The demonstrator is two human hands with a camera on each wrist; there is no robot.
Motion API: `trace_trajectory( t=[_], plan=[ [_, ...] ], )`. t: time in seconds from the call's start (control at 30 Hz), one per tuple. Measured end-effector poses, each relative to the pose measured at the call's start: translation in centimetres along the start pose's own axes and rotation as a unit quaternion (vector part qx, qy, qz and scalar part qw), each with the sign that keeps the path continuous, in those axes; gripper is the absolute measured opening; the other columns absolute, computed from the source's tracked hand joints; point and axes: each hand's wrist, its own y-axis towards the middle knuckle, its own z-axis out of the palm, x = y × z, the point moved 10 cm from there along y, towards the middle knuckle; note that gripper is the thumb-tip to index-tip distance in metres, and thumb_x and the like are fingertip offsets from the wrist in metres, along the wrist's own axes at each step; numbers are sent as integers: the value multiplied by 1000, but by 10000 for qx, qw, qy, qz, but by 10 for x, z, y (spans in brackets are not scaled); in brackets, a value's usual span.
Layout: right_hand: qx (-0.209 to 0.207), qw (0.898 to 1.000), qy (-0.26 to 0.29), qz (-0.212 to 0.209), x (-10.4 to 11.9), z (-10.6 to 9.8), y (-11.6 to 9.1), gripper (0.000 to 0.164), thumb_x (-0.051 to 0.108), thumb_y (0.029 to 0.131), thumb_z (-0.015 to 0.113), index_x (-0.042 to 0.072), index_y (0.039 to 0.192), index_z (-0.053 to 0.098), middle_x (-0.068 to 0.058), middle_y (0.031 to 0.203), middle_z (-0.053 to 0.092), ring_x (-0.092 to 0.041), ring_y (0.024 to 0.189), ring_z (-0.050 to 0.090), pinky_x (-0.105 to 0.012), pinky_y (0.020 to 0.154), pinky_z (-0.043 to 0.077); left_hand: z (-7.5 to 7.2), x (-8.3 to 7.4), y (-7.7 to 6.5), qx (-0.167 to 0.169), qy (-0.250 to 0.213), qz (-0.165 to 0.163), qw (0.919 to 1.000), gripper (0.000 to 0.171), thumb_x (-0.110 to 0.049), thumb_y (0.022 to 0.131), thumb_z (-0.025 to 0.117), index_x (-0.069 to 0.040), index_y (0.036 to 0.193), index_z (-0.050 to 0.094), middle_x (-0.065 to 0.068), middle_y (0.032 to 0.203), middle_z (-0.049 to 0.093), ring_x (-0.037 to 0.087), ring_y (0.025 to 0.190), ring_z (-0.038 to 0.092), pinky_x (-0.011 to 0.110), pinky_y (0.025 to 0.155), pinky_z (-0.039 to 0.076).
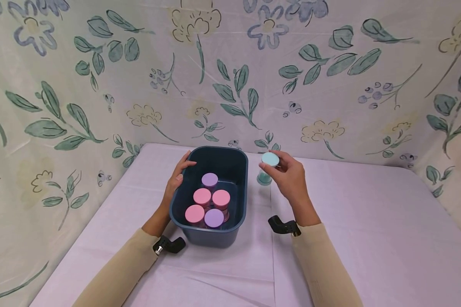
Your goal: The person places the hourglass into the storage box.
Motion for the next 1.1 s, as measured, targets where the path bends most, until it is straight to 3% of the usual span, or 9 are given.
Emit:
trace_trajectory(
  t=[0.2, 0.4, 0.53, 0.87, 1.1],
  plan=[
    [-120, 9998, 57, -142, 11, -6, -2, 53, 34, 82, 75, 14, 129, 60, -4, 121, 66, -12, 104, 64, -22, 89, 49, 2, -20, 1, 53, -62, -110, 9999, 45, -11, 94, 27, 9, 130, 44, 26, 157, 14, 37, 145, 12, 62, 112, 12],
    [-246, 9991, 162, -296, 22, -11, -3, 49, 29, 83, 75, 15, 128, 61, -5, 119, 67, -10, 100, 64, -19, 87, 49, -1, 6, 0, -40, 19, -26, 10000, 49, -28, 96, 28, 0, 132, 46, 15, 159, 16, 29, 146, 14, 62, 112, 13],
    [-284, 9984, 320, -375, 29, -13, -4, 49, 24, 83, 76, 13, 128, 61, -7, 119, 67, -9, 98, 64, -18, 85, 49, -1, 10, 0, -59, 27, -5, 10000, 50, -31, 95, 29, -4, 133, 48, 9, 160, 17, 23, 146, 15, 61, 112, 13],
    [-335, 9962, 545, -598, 46, -21, -8, 50, 17, 83, 75, 12, 131, 60, -7, 123, 66, -10, 101, 65, -19, 87, 49, 3, -24, 2, 90, -39, -179, 9998, 44, -6, 93, 27, 10, 130, 44, 27, 156, 14, 39, 145, 12, 62, 111, 14],
    [-378, 9938, 684, -792, 58, -25, -12, 49, 15, 83, 75, 11, 129, 60, -6, 120, 67, -14, 100, 66, -20, 86, 50, 3, -27, 2, 121, -6, -207, 9997, 44, -5, 93, 26, 12, 130, 43, 28, 156, 13, 40, 145, 12, 61, 111, 16]
  ],
)
